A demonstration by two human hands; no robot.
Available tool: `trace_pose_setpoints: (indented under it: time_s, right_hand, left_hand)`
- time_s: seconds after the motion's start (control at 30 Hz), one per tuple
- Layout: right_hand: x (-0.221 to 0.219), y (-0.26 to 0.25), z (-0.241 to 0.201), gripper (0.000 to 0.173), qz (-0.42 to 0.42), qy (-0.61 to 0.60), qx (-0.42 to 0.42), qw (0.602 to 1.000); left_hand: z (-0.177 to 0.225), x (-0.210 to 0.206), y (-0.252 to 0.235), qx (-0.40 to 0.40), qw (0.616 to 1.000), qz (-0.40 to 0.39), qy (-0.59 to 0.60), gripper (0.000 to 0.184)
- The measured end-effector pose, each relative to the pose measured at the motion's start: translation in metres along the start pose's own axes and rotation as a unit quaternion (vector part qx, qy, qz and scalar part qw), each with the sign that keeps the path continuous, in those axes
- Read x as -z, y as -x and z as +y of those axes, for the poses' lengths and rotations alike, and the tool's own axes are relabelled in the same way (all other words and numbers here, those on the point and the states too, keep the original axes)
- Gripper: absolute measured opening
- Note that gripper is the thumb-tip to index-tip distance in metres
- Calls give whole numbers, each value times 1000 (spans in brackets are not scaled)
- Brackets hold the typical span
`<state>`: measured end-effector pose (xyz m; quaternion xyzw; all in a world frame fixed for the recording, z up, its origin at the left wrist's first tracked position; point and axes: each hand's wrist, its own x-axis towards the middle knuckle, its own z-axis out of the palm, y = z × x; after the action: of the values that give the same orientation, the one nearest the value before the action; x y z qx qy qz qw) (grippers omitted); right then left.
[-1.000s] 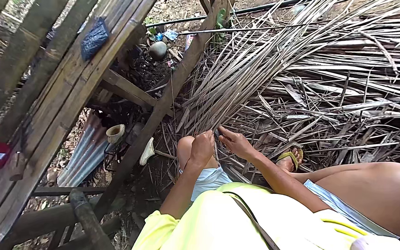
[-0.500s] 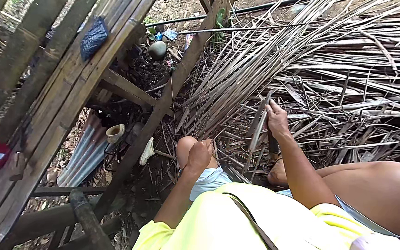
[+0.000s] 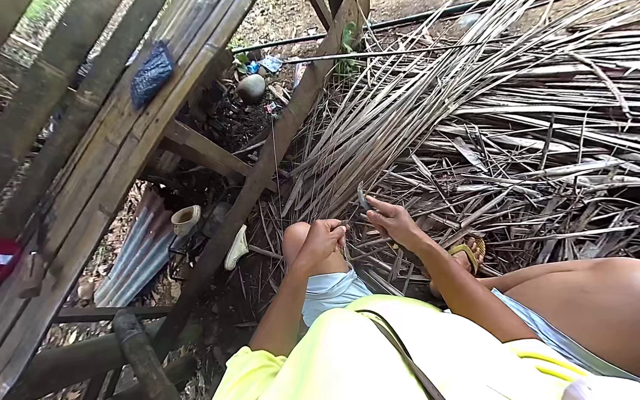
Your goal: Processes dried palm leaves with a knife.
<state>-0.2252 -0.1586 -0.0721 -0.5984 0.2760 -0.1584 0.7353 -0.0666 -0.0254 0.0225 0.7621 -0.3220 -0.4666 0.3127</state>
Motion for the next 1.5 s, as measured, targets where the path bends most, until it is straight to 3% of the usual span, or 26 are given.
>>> trace_pose_setpoints:
  time_s: [0.17, 0.27, 0.33, 0.47, 0.57, 0.73, 1.03, 1.2, 1.27, 1.33, 1.43, 1.5]
  right_hand:
    - [42, 2, 1, 44, 110, -66, -1, 992]
    - [53, 4, -3, 43, 195, -85, -14, 977]
    - [38, 9, -14, 43, 143, -55, -11, 988]
    - [-20, 9, -17, 52, -47, -12, -47, 998]
    - [-38, 7, -10, 54, -72, 4, -62, 995]
    - [-22, 5, -12, 47, -6, -28, -59, 998]
    - [32, -9, 4, 41, 123, -154, -50, 979]
    - [74, -9, 14, 41, 252, -173, -38, 951]
    - [65, 1, 0, 38, 198, -176, -12, 964]
    - [49, 8, -12, 37, 88, -183, 15, 979]
    - [33, 11, -13, 40, -91, -199, 11, 976]
    - [21, 13, -7, 42, -207, -195, 0, 959]
  left_hand:
    - [-8, 18, 21, 7, 999, -45, -12, 20]
    - [-14, 27, 26, 17, 998, -23, -63, 22]
    - [-16, 25, 20, 5, 989, 30, -147, 23]
    - [0, 1, 9, -14, 948, 102, -302, 34]
    - [13, -17, 12, -19, 916, 116, -384, 37]
    - [13, -22, 22, -38, 897, 122, -424, 37]
    - [7, -14, 41, -81, 899, 116, -414, 37]
    - [-2, 3, 40, -33, 920, 121, -370, 34]
    - [-11, 7, 29, -35, 948, 182, -260, 31]
    - [-13, 5, 21, -92, 951, 273, -111, 26]
    - [-4, -1, 10, -245, 890, 377, 76, 23]
    - [7, -2, 4, -294, 843, 429, 136, 23]
